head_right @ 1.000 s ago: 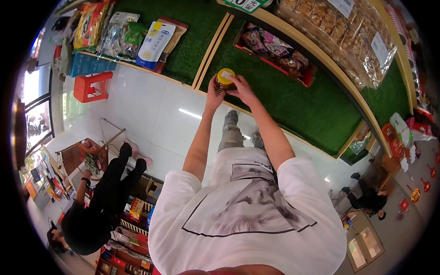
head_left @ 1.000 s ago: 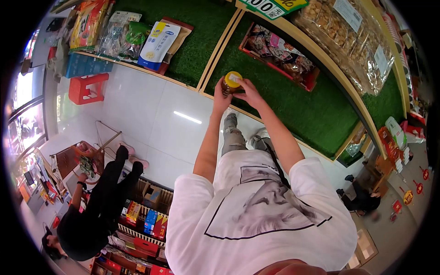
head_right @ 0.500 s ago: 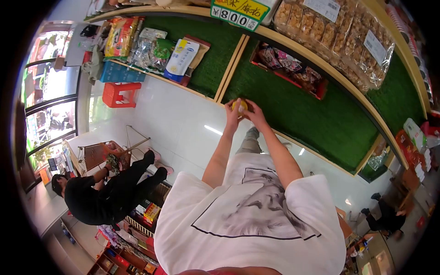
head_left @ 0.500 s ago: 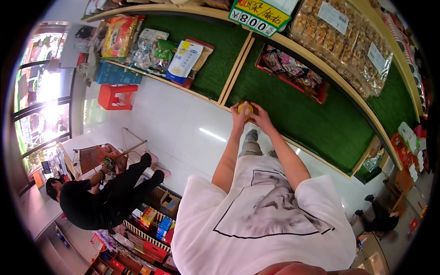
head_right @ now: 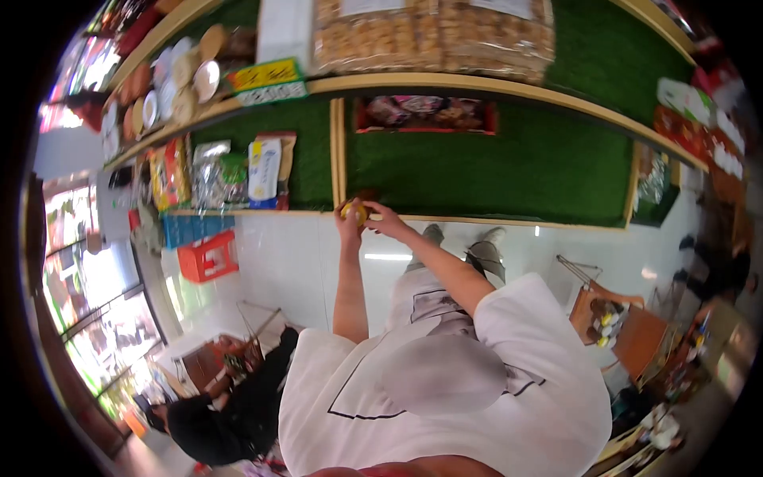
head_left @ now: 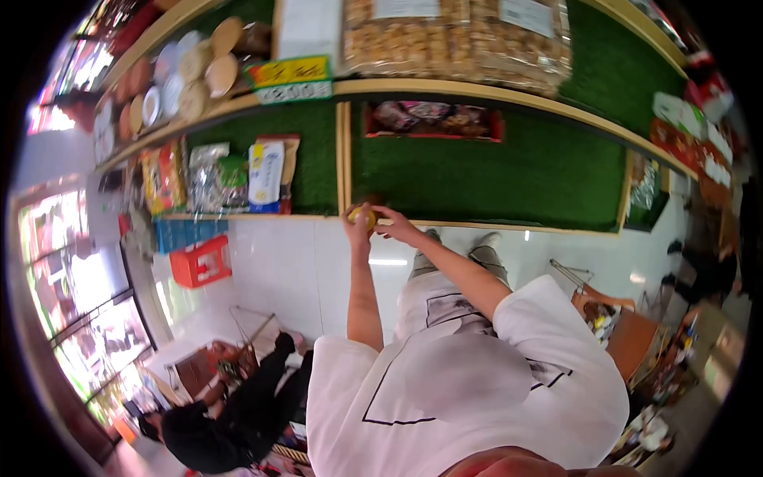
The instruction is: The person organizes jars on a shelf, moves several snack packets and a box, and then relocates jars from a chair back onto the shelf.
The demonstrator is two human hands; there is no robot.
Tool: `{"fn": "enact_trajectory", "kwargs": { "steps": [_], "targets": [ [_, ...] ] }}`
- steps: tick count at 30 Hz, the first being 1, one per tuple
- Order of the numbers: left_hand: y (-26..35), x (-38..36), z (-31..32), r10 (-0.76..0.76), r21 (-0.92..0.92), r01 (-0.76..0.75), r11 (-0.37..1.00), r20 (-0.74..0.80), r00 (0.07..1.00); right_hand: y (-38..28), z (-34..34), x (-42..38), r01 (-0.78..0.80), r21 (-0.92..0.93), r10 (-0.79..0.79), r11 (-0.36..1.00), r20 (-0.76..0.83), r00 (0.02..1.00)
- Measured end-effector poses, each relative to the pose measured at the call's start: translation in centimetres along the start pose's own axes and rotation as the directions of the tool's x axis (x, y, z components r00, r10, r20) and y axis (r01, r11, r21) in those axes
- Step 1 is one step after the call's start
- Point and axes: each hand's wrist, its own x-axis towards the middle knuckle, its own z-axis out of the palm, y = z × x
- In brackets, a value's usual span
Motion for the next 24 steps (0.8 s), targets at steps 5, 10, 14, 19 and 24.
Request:
{"fn": "enact_trajectory", "kwargs": {
  "steps": [5, 10, 14, 19, 24],
  "targets": [
    [-2.8, 0.0, 2.3, 0.238, 0.314, -0.263, 0.912, 0.117, 0.964, 1.4, -3.8, -1.2, -0.181, 0.265, 0.213, 0.947, -0.094, 0.973],
    [-6.1, -2.4, 8.9, 0.207, 0.585, -0.422, 0.692, 0.4, 0.893, 2.9, -10.1, -6.3, -0.083, 0.545, 0.208, 0.834, -0.171, 0.963],
    [-9.7, -6.4, 16.0, 0.113, 0.585, -0.602, 0.543, 0.66, 0.743, 5.9, -14.6, -10.7, 0.067, 0.647, 0.204, 0.76, -0.336, 0.92],
    [-13.2, -13.3, 23.8, -0.047, 0.523, -0.789, 0.324, 0.841, 0.538, 8.5, -19.7, -17.5, 0.337, 0.781, 0.231, 0.526, -0.512, 0.827],
    [-15.7, -20.0, 30.4, -0.167, 0.397, -0.895, 0.203, 0.915, 0.368, 9.9, -23.8, -24.9, 0.581, 0.761, 0.155, 0.288, -0.636, 0.756]
  ]
}}
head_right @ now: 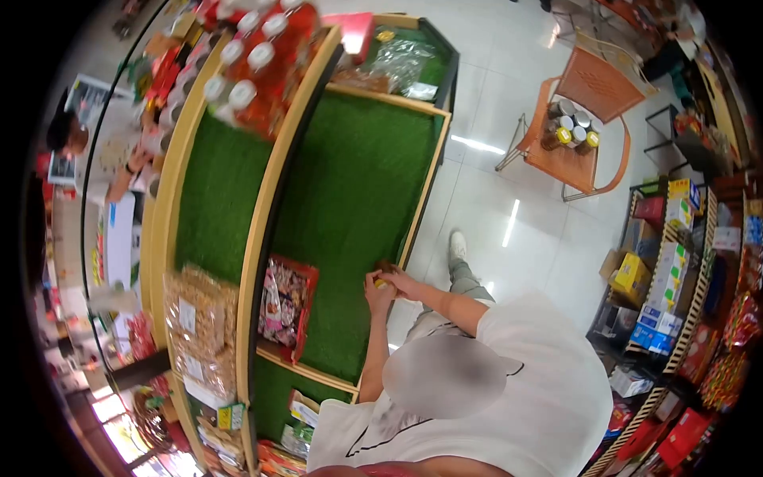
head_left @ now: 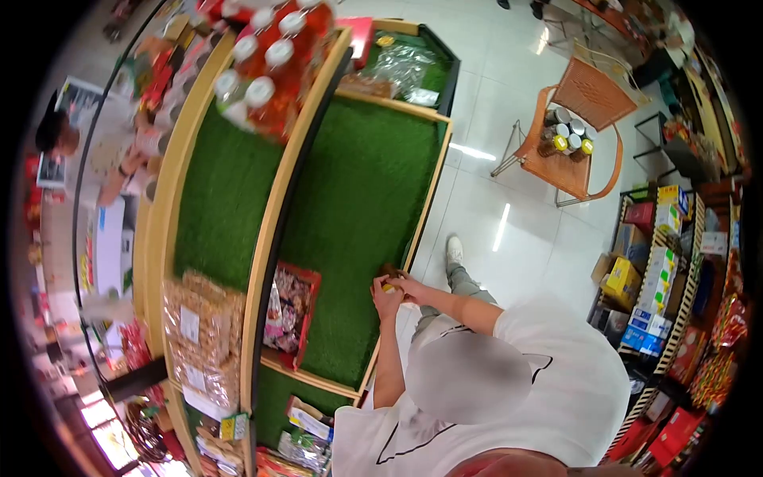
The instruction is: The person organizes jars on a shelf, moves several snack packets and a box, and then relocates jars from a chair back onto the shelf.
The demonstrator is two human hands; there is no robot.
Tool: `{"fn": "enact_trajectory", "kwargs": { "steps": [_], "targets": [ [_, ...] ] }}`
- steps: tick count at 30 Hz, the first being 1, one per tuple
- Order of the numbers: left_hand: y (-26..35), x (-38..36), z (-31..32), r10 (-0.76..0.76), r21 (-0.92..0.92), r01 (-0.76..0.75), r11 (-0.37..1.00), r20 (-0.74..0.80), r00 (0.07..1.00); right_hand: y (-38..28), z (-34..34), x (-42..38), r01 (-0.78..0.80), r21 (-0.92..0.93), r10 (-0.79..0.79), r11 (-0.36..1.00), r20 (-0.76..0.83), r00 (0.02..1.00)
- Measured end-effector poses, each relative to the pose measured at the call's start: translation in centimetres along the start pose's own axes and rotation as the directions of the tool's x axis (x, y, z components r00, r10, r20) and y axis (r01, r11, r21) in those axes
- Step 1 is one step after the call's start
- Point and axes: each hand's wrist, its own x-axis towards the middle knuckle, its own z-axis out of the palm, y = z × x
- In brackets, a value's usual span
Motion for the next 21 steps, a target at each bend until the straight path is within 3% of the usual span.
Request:
{"fn": "enact_trajectory", "kwargs": {
  "steps": [2, 3, 4, 6, 7, 10, 14, 18, 21],
  "targets": [
    [2.8, 2.1, 1.9, 0.029, 0.048, -0.031, 0.998, 0.037, 0.999, -2.6, -2.2, 0.1, 0.032, 0.056, -0.036, 0.998, 0.068, 0.997],
    [3.7, 3.1, 3.0, 0.043, 0.052, -0.046, 0.998, 0.061, 0.997, -4.9, -2.1, -1.9, 0.117, 0.122, -0.125, 0.986, 0.056, 0.991],
    [5.9, 3.6, 3.8, 0.052, 0.085, -0.055, 0.995, 0.045, 0.998, -4.0, -4.1, 1.3, 0.093, 0.214, -0.091, 0.972, -0.022, 0.996],
    [8.1, 5.6, 5.7, 0.139, 0.017, -0.14, 0.99, 0.047, 0.989, -9.1, -5.7, -0.1, 0.085, 0.048, -0.089, 0.995, 0.075, 0.993],
    [10.0, 6.5, 6.7, 0.1, 0.063, -0.102, 0.993, 0.041, 0.994, -10.1, -6.8, 0.4, 0.117, 0.067, -0.12, 0.991, 0.053, 0.991],
    [13.7, 9.2, 9.2, 0.23, 0.042, -0.233, 0.971, 0.07, 0.971, -15.3, -8.4, -0.5, 0.217, 0.082, -0.22, 0.973, 0.029, 0.975],
    [18.5, 13.3, 12.8, 0.292, 0.047, -0.296, 0.954, 0.086, 0.953, -21.9, -10.4, -1.9, 0.334, 0.127, -0.339, 0.934, 0.023, 0.941],
    [21.7, 19.0, 15.6, 0.333, 0.001, -0.339, 0.941, 0.175, 0.926, -28.1, -11.6, -1.8, 0.377, 0.119, -0.376, 0.919, -0.028, 0.926],
    [23.8, 23.3, 18.0, 0.312, -0.019, -0.317, 0.948, 0.241, 0.919, -31.0, -13.8, 3.3, 0.368, 0.158, -0.347, 0.916, -0.144, 0.927]
  ]
}}
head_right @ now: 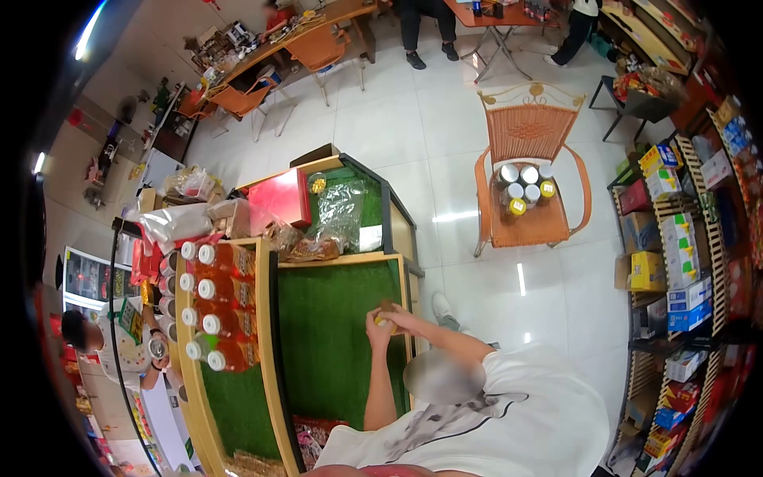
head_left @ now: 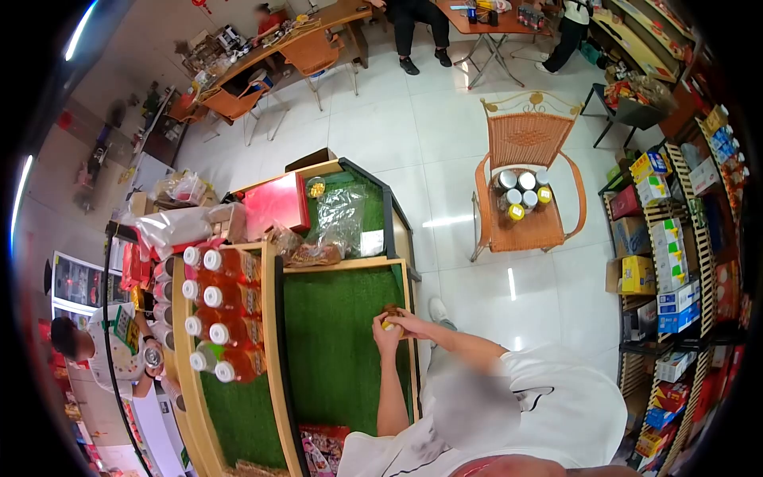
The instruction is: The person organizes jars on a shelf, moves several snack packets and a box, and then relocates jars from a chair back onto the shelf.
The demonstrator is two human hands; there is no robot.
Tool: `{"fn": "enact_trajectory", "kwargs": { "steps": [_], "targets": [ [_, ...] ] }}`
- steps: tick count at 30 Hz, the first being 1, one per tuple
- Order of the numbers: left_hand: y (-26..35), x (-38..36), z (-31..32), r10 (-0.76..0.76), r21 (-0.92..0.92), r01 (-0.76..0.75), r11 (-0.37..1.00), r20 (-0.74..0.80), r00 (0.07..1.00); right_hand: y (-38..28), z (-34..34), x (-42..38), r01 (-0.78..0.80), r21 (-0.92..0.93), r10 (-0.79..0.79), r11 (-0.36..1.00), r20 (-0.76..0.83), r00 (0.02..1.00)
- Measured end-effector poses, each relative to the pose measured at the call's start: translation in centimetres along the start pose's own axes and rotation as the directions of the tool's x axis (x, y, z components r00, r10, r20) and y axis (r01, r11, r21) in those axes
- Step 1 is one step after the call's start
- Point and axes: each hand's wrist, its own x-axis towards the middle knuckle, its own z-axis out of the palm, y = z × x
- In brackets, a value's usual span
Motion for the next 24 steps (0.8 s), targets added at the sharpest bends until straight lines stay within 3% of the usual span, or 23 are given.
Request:
{"fn": "enact_trajectory", "kwargs": {
  "steps": [1, 4, 8, 11, 12, 15, 18, 21, 24],
  "targets": [
    [0.1, 1.8, 0.3, 0.001, 0.007, -0.001, 1.0, 0.011, 1.0, -0.4, -0.4, 2.1, -0.008, 0.001, 0.008, 1.0, -0.044, 0.999],
    [1.4, 6.5, 0.8, -0.038, 0.077, 0.035, 0.996, 0.028, 0.999, -4.0, -0.8, 5.0, 0.02, 0.023, -0.021, 1.0, 0.081, 0.996],
    [2.6, 11.0, 1.7, -0.059, 0.005, 0.059, 0.998, 0.044, 0.997, -7.4, -0.9, 8.7, -0.052, -0.012, 0.051, 0.999, -0.096, 0.994],
    [4.1, 13.9, 2.4, -0.07, 0.059, 0.067, 0.996, 0.062, 0.996, -10.1, -1.6, 10.1, -0.096, 0.108, 0.092, 0.989, 0.046, 0.995],
    [3.9, 14.6, 2.7, -0.047, 0.053, 0.043, 0.998, 0.077, 0.996, -9.7, -2.0, 11.4, -0.106, 0.116, 0.115, 0.988, -0.075, 0.99],
    [4.0, 15.7, 3.5, -0.01, 0.021, 0.008, 1.0, 0.103, 0.995, -9.3, -1.6, 11.9, 0.066, 0.1, -0.044, 0.993, -0.206, 0.978],
    [5.2, 16.9, 4.5, 0.024, 0.029, -0.028, 0.999, 0.135, 0.991, -11.1, -1.5, 11.0, 0.061, 0.118, -0.024, 0.991, -0.292, 0.956],
    [6.4, 17.7, 4.9, -0.103, 0.104, 0.08, 0.991, 0.232, 0.967, -12.1, -2.8, 11.5, -0.007, 0.167, 0.037, 0.986, -0.175, 0.984],
    [5.7, 18.9, 4.9, -0.055, 0.121, 0.019, 0.993, 0.303, 0.951, -12.4, -3.3, 12.1, -0.041, 0.191, 0.073, 0.981, -0.163, 0.984]
  ]
}}
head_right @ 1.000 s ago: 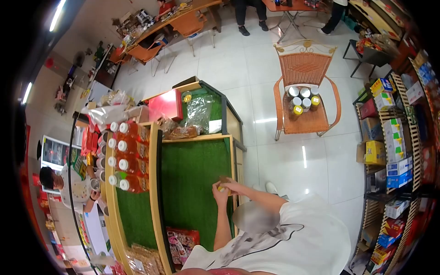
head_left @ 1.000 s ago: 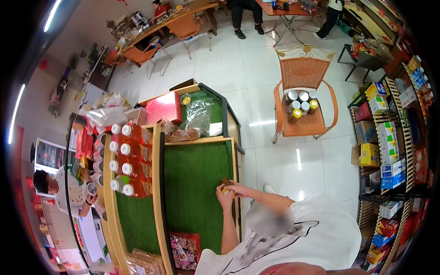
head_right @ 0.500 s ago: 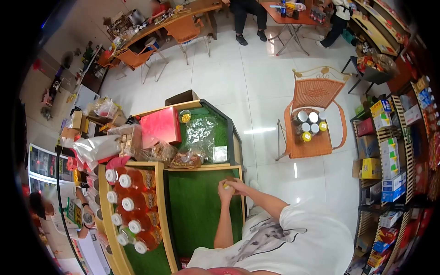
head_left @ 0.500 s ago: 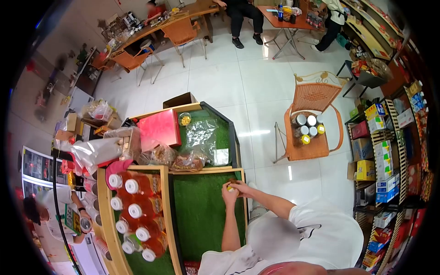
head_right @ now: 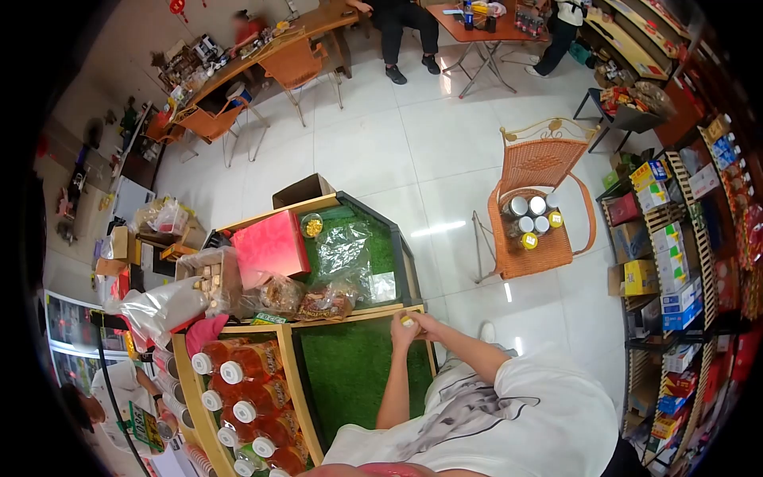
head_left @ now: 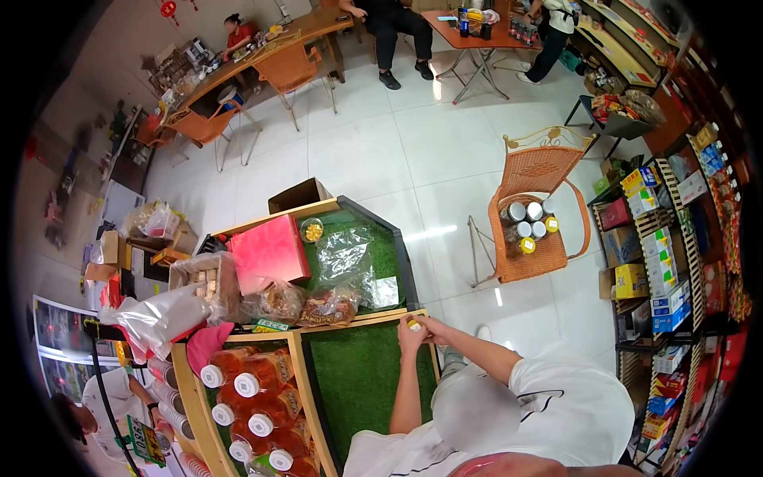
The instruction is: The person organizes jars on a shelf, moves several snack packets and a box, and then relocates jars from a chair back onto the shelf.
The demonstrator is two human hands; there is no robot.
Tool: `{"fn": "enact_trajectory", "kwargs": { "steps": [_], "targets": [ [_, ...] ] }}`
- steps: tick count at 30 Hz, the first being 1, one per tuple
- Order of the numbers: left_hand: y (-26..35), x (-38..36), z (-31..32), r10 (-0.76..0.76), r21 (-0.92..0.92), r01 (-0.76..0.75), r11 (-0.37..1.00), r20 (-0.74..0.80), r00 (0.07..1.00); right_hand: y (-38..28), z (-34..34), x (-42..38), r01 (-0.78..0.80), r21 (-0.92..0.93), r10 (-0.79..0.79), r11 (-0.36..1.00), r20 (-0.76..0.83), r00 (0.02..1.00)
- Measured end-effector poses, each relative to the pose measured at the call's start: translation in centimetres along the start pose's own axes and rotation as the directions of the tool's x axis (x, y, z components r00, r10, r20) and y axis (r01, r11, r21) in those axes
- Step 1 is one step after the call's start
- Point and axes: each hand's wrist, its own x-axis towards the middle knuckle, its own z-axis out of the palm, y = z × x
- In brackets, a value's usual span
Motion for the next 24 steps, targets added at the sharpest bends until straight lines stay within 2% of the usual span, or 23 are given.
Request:
{"fn": "enact_trajectory", "kwargs": {
  "steps": [3, 6, 9, 12, 15, 16, 19, 22, 24],
  "targets": [
    [-3.7, 1.3, 0.7, 0.145, -0.054, -0.143, 0.988, 0.045, 0.988, 0.1, 0.7, -0.9, 0.023, -0.029, -0.024, 0.999, -0.042, 0.999],
    [-5.8, 0.3, 0.4, -0.129, -0.345, 0.164, 0.924, 0.124, 0.984, 0.1, 0.4, -2.0, -0.063, -0.071, 0.057, 0.995, -0.084, 0.995],
    [-4.9, -2.3, -0.2, -0.315, -0.626, 0.354, 0.695, 0.178, 0.932, -0.7, -0.4, -2.7, -0.044, -0.127, 0.04, 0.991, -0.035, 0.999],
    [-4.0, -3.8, 0.1, -0.35, -0.746, 0.414, 0.522, 0.255, 0.901, -1.6, -1.6, -2.3, -0.146, -0.18, 0.092, 0.973, -0.276, 0.957],
    [-3.4, -4.0, 1.6, -0.358, -0.843, 0.39, 0.371, 0.257, 0.898, -2.3, -3.9, -2.5, -0.101, -0.189, 0.068, 0.977, -0.174, 0.982],
    [-3.2, -3.9, 2.2, -0.394, -0.841, 0.378, 0.387, 0.22, 0.892, -2.5, -5.1, -2.4, -0.091, -0.176, 0.078, 0.98, -0.081, 0.994],
    [-1.6, -4.2, 2.7, -0.408, -0.832, 0.365, 0.417, 0.187, 0.894, -3.5, -8.1, -3.3, -0.042, -0.155, 0.045, 0.987, 0.016, 0.999],
    [-1.7, -3.7, 3.8, -0.496, -0.804, 0.383, 0.455, 0.128, 0.859, -4.8, -12.0, -5.1, 0.034, -0.099, -0.038, 0.995, -0.045, 0.998],
    [-1.6, -3.5, 4.4, -0.529, -0.818, 0.379, 0.432, 0.111, 0.842, -5.5, -16.0, -5.9, 0.066, -0.067, -0.072, 0.996, -0.089, 0.993]
  ]
}}
